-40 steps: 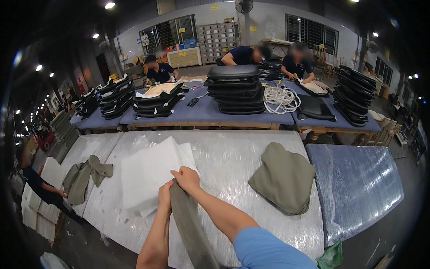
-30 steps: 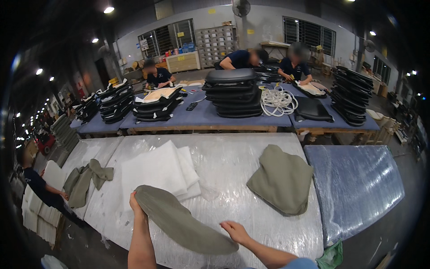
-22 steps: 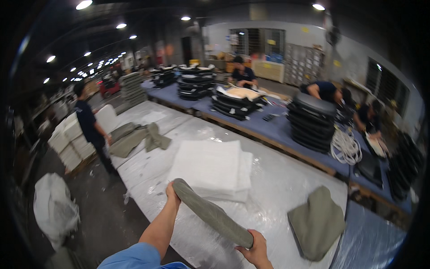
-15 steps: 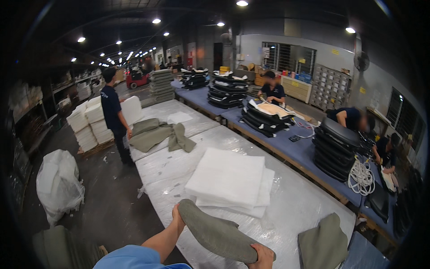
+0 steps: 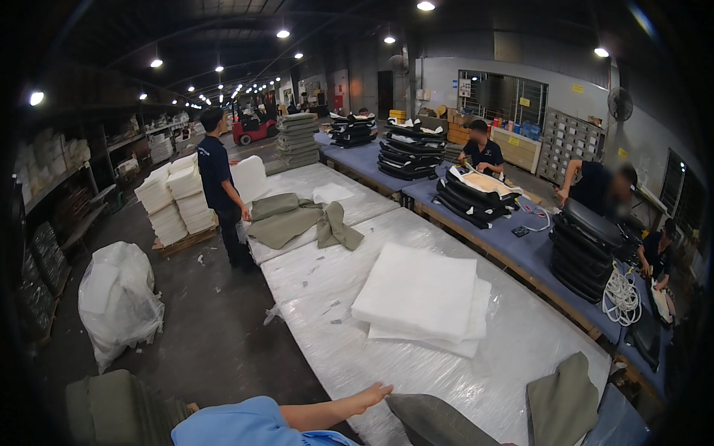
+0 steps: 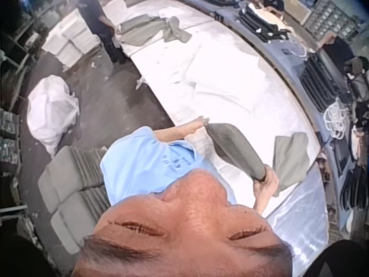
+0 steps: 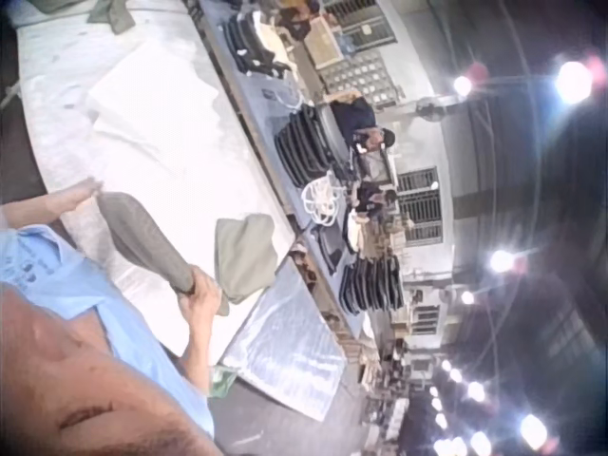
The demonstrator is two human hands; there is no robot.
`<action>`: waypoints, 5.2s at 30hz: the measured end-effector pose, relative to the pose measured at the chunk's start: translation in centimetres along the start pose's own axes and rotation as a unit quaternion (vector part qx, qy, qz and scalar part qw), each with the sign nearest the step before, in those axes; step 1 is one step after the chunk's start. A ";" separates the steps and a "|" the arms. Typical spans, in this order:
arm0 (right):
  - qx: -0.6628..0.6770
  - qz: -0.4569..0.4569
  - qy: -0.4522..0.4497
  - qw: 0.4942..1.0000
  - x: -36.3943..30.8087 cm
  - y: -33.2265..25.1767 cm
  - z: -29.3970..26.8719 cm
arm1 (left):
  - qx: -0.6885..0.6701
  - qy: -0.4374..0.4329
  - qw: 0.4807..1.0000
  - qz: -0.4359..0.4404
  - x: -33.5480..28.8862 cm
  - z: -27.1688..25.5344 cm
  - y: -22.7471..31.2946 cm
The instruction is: The person folds a green cushion cover by hand, repeatedly adjusting and smoothing it on a workbench. The person then stacks the folded cover with others. The person also handles white foam inserts, placing them on the table.
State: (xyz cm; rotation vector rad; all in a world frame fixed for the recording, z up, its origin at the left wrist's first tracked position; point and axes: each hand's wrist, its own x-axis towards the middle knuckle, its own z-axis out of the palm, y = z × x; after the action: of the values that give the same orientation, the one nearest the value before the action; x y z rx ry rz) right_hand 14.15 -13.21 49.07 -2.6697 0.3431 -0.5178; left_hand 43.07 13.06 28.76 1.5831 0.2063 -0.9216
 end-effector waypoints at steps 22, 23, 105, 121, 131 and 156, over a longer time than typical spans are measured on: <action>-0.139 0.149 0.015 0.979 -11.3 0.9 4.6 | 0.056 0.345 0.795 0.496 -8.1 -20.5 36.2; -0.128 0.145 0.032 0.981 -11.8 1.5 5.1 | 0.039 0.361 0.790 0.494 -11.1 -21.6 39.2; -0.102 0.243 -0.170 0.950 -5.3 22.3 25.5 | 0.618 -0.198 0.713 0.266 9.8 21.0 -6.6; 0.008 0.314 -0.465 0.828 1.3 25.7 27.4 | 0.656 -0.161 0.676 0.295 10.5 25.4 -4.2; -0.029 0.420 -0.340 0.841 0.8 23.8 30.2 | 0.605 -0.193 0.751 0.180 14.1 25.3 -6.3; -0.058 0.333 -0.193 0.921 -1.9 24.5 33.8 | 0.560 -0.158 0.764 0.279 15.7 23.7 -9.9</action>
State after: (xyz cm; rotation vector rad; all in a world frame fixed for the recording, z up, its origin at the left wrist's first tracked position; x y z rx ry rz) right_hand 22.10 -23.12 9.26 -2.4588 1.1198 0.2407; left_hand 37.22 -11.31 12.18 2.2956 -1.2304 -0.8194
